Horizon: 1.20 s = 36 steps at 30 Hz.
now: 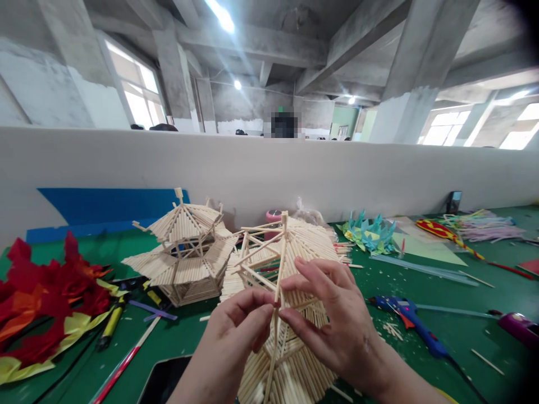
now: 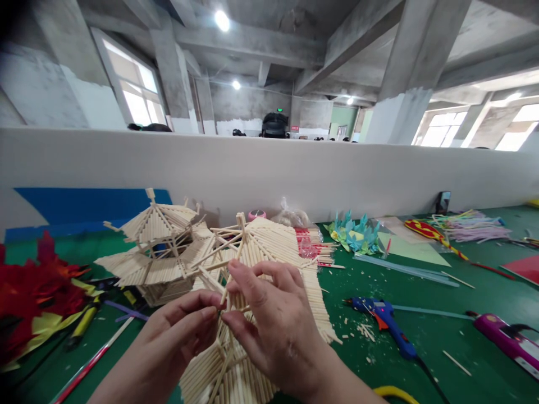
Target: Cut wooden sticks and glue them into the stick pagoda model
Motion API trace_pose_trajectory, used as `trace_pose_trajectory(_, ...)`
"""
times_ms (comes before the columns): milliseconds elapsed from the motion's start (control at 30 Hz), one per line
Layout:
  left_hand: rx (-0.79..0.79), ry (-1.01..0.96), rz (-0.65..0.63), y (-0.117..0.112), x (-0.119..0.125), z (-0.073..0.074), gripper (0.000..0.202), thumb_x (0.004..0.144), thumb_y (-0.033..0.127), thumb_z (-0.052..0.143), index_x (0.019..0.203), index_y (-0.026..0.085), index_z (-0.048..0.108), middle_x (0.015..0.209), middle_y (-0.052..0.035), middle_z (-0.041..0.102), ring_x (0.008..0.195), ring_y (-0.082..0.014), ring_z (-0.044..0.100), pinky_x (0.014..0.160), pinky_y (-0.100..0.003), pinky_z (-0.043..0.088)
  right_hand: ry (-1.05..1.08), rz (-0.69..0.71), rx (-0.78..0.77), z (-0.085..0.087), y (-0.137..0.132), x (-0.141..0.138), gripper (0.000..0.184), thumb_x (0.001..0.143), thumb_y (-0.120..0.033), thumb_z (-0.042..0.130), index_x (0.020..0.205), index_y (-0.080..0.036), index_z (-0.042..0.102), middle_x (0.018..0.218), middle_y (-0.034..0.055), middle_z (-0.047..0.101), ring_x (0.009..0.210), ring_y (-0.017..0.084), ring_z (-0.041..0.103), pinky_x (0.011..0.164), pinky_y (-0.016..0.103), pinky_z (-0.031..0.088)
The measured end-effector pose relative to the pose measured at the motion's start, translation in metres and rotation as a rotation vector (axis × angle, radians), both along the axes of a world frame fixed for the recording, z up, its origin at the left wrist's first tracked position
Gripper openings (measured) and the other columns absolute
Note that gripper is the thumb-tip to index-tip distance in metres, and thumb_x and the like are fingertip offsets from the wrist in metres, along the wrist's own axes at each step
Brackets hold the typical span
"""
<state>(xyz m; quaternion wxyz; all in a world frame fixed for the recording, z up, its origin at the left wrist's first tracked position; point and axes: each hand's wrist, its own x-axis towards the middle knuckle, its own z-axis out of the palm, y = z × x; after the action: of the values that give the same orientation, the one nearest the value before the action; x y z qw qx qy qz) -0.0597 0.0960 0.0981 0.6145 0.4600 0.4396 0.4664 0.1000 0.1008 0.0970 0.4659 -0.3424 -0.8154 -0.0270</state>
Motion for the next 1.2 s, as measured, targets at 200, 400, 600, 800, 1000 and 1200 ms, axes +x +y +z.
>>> trace_pose_trajectory(200, -0.001, -0.008, -0.014, 0.001, 0.002, 0.000, 0.015, 0.067, 0.030, 0.062, 0.070, 0.016, 0.059, 0.055, 0.0049, 0.045, 0.050, -0.0063, 0.031, 0.047, -0.020, 0.024, -0.022, -0.042, 0.096, -0.003, 0.003, -0.001, 0.065, 0.074, -0.016, 0.060, 0.129, -0.022, 0.027, 0.095, -0.0058, 0.067, 0.096, 0.017, 0.048, 0.086, 0.035, 0.033)
trace_pose_trajectory(400, -0.012, 0.028, 0.026, 0.003, 0.006, 0.004, 0.017, 0.064, 0.029, 0.067, 0.062, 0.015, 0.057, 0.053, 0.0051, 0.048, 0.048, -0.0055, 0.032, 0.047, -0.019, 0.025, -0.029, -0.059, 0.193, -0.007, 0.004, -0.002, 0.073, 0.072, -0.012, 0.063, 0.131, -0.023, 0.023, 0.091, -0.0054, 0.068, 0.095, 0.017, 0.050, 0.083, 0.035, 0.035)
trace_pose_trajectory(600, -0.013, 0.012, 0.035, 0.007, 0.008, 0.002, 0.021, 0.063, 0.031, 0.068, 0.056, 0.015, 0.056, 0.049, 0.0062, 0.047, 0.046, -0.0050, 0.031, 0.047, -0.020, 0.025, 0.019, -0.026, 0.178, -0.008, 0.005, -0.002, 0.076, 0.070, -0.011, 0.064, 0.132, -0.021, 0.021, 0.097, -0.0041, 0.067, 0.097, 0.017, 0.050, 0.085, 0.036, 0.035)
trace_pose_trajectory(800, -0.013, 0.041, 0.046, 0.007, 0.008, 0.003, 0.022, 0.061, 0.030, 0.068, 0.055, 0.014, 0.054, 0.048, 0.0067, 0.044, 0.046, -0.0050, 0.030, 0.047, -0.020, 0.024, 0.069, -0.015, 0.113, -0.012, 0.004, 0.000, 0.071, 0.071, -0.015, 0.063, 0.130, -0.020, 0.025, 0.101, -0.0026, 0.064, 0.101, 0.018, 0.046, 0.090, 0.038, 0.032)
trace_pose_trajectory(1000, -0.030, 0.038, 0.050, 0.007, 0.008, 0.005, 0.020, 0.062, 0.030, 0.068, 0.056, 0.015, 0.055, 0.048, 0.0068, 0.045, 0.046, -0.0050, 0.029, 0.047, -0.020, 0.025, 0.036, -0.001, 0.098, -0.007, 0.003, -0.001, 0.071, 0.072, -0.013, 0.061, 0.131, -0.021, 0.023, 0.100, -0.0039, 0.065, 0.099, 0.017, 0.047, 0.087, 0.036, 0.033)
trace_pose_trajectory(1200, -0.014, 0.027, 0.009, 0.006, 0.004, 0.002, 0.018, 0.064, 0.032, 0.066, 0.061, 0.014, 0.060, 0.050, 0.0056, 0.045, 0.047, -0.0056, 0.029, 0.045, -0.020, 0.022, -0.045, -0.005, 0.052, -0.004, 0.003, -0.001, 0.063, 0.076, -0.016, 0.057, 0.129, -0.022, 0.026, 0.097, -0.0049, 0.066, 0.099, 0.016, 0.047, 0.087, 0.035, 0.033)
